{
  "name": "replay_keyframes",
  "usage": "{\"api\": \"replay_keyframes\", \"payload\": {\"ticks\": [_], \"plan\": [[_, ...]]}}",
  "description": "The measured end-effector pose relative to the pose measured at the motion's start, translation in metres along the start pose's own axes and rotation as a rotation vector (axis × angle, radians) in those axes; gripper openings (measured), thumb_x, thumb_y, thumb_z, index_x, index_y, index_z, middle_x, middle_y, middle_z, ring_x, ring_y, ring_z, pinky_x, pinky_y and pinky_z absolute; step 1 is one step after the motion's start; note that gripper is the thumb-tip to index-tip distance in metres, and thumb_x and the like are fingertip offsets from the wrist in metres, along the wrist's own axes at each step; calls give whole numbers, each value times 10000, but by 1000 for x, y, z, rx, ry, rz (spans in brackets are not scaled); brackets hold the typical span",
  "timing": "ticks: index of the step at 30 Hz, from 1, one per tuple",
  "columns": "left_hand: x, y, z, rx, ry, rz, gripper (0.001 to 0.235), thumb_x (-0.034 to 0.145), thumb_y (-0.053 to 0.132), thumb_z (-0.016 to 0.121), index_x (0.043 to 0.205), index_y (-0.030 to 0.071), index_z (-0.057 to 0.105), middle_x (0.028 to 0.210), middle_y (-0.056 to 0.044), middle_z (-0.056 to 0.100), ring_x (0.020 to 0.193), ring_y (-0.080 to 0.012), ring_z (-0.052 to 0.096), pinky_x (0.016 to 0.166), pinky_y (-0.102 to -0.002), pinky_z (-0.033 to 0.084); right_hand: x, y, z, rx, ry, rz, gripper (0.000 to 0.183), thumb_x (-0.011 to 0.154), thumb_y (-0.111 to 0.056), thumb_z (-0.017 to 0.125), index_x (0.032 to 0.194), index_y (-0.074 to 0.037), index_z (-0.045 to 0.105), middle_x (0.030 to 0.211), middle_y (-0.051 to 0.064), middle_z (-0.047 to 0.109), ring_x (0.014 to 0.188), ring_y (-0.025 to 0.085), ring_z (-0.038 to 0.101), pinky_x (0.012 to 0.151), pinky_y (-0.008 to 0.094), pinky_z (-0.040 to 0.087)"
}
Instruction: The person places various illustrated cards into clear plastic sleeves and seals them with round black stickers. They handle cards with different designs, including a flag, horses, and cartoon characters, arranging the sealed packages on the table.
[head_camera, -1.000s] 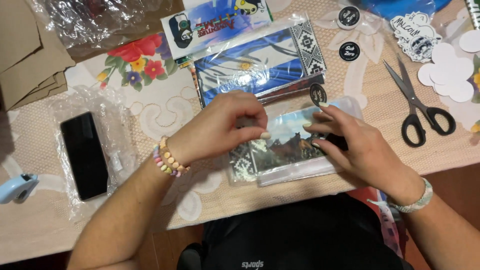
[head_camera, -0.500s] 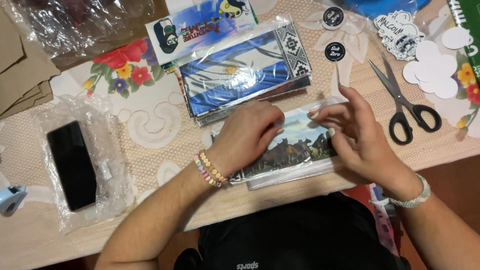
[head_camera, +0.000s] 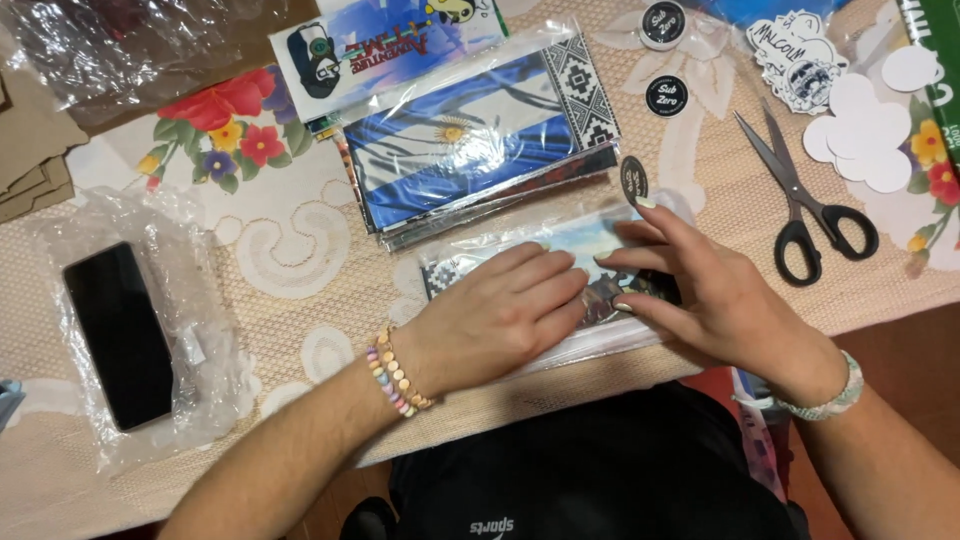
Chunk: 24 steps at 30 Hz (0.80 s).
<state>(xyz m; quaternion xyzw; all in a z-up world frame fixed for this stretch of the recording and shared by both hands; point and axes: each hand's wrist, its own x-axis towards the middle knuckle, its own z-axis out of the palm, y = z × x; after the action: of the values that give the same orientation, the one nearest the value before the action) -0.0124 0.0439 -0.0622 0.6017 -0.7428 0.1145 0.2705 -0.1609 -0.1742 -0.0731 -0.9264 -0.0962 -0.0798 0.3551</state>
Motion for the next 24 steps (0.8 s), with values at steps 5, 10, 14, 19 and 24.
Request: {"api": "replay_keyframes", "payload": {"ticks": [5,10,14,19,24], "plan": [[-23,-3,16,-128,-359,-152,340,1028,248,528,1337,135,612,1471,-136,530,1398,-354,454,1194,-531,318,3,-5,-5,64,-27,59,881,869,-63,692,1551,-47,136,1388,238,592,1213,253,671,1066,386,524],[-26,-6,21,-147,-302,-154,321,1038,253,536,1323,131,621,1459,-134,544,1396,-351,463,1181,-535,328,-4,12,-8,-89,18,-47,889,865,-45,739,1549,-13,171,1417,274,556,1179,309,688,1045,385,575],[-27,-6,24,-147,-243,-136,286,1035,241,565,1283,122,646,1429,-138,567,1365,-358,498,1169,-543,352,-7,14,-7,-92,-1,-25,926,860,-46,744,1569,-31,149,1385,283,581,1210,307,670,1059,380,563],[-26,-5,26,-147,-187,-142,257,1021,237,607,1240,119,670,1387,-130,600,1325,-354,530,1145,-523,387,-6,8,-6,-69,-2,-4,870,879,-46,715,1554,-4,168,1388,279,580,1247,305,650,1111,405,516],[-27,-4,29,-151,-183,-141,249,1027,240,593,1242,138,669,1403,-125,593,1336,-344,530,1143,-529,385,-6,5,-5,-38,-5,42,828,883,-41,689,1539,-3,184,1416,285,549,1254,311,641,1115,421,502]]}}
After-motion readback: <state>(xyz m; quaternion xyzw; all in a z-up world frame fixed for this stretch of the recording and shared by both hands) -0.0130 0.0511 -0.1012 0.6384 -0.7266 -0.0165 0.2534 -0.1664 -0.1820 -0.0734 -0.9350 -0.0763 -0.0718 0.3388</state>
